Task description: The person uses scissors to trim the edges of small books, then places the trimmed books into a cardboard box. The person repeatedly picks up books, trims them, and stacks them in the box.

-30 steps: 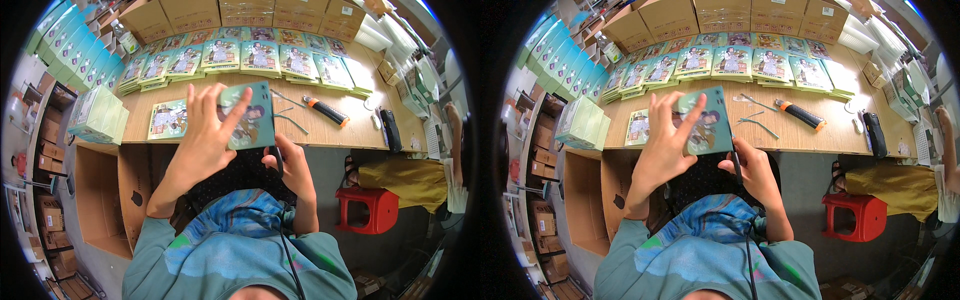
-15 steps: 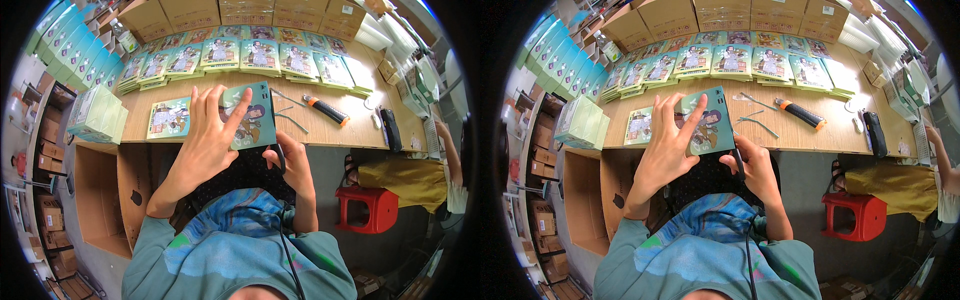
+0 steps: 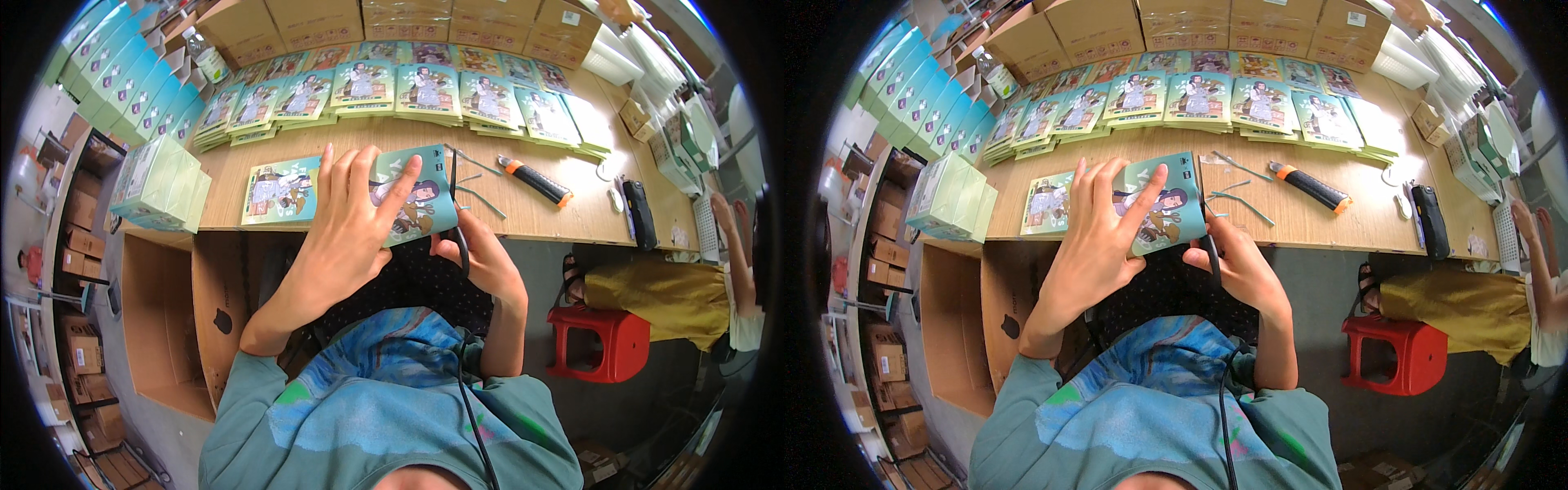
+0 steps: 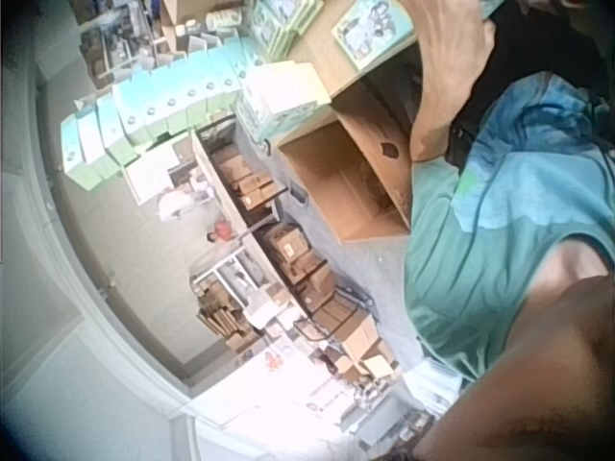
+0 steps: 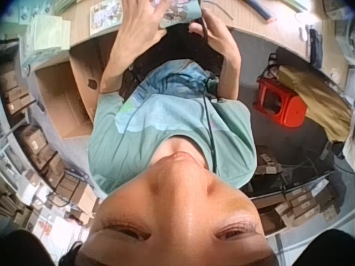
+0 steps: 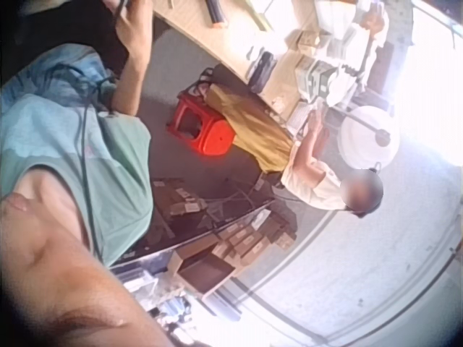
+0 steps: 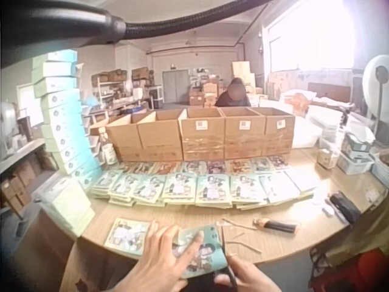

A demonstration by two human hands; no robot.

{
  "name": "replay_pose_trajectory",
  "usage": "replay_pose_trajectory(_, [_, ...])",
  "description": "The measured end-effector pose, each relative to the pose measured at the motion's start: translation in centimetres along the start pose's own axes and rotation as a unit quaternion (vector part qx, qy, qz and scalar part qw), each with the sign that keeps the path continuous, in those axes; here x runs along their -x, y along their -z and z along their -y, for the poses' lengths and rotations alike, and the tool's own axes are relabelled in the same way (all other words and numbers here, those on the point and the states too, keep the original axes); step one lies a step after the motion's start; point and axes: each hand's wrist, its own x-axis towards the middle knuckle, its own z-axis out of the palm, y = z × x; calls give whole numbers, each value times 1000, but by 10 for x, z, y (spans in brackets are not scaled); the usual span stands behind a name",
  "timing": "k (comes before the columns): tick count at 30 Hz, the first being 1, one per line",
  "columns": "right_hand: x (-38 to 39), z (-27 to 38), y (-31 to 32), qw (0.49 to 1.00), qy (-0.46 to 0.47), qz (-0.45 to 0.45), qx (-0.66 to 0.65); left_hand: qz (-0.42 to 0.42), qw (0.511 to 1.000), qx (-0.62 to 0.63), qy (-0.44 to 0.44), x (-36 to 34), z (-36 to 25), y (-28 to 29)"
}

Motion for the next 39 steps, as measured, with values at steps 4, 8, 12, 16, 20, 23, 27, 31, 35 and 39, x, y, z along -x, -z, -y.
replay_pose_trajectory(4, [4,19,8,998,8,36,-55,8,1000,13,-4,-1,3,-1])
replay_pose_trajectory(8, [5,16,10,998,-16,22,-50,4,1000,13,-14,-2,-1,1])
replay_pose_trajectory(12, [3,17,9,996,10,23,-84,-15,999,28,-22,-3,-5,7])
replay_pose_trajectory(16, [3,16,19,990,20,86,-112,-31,999,18,-7,-4,-6,8])
replay_pose_trajectory(20, [4,17,18,997,44,34,-50,-17,1000,-4,-25,-5,-4,6])
replay_pose_trajectory(23, [2,13,13,998,49,-24,-19,-4,1000,-7,-30,-5,-4,5])
replay_pose_trajectory(27, [3,15,10,996,76,-35,-22,11,1000,-3,-25,-5,-8,9])
replay_pose_trajectory(31, [1,13,9,995,72,-39,-60,9,1000,-2,-28,-3,-9,12])
replay_pose_trajectory(35, [2,18,2,993,67,-73,-66,-5,1000,-16,-26,-3,-12,11])
replay_pose_trajectory(39, [5,34,0,995,30,-88,-38,-11,999,-23,-21,-3,-13,10])
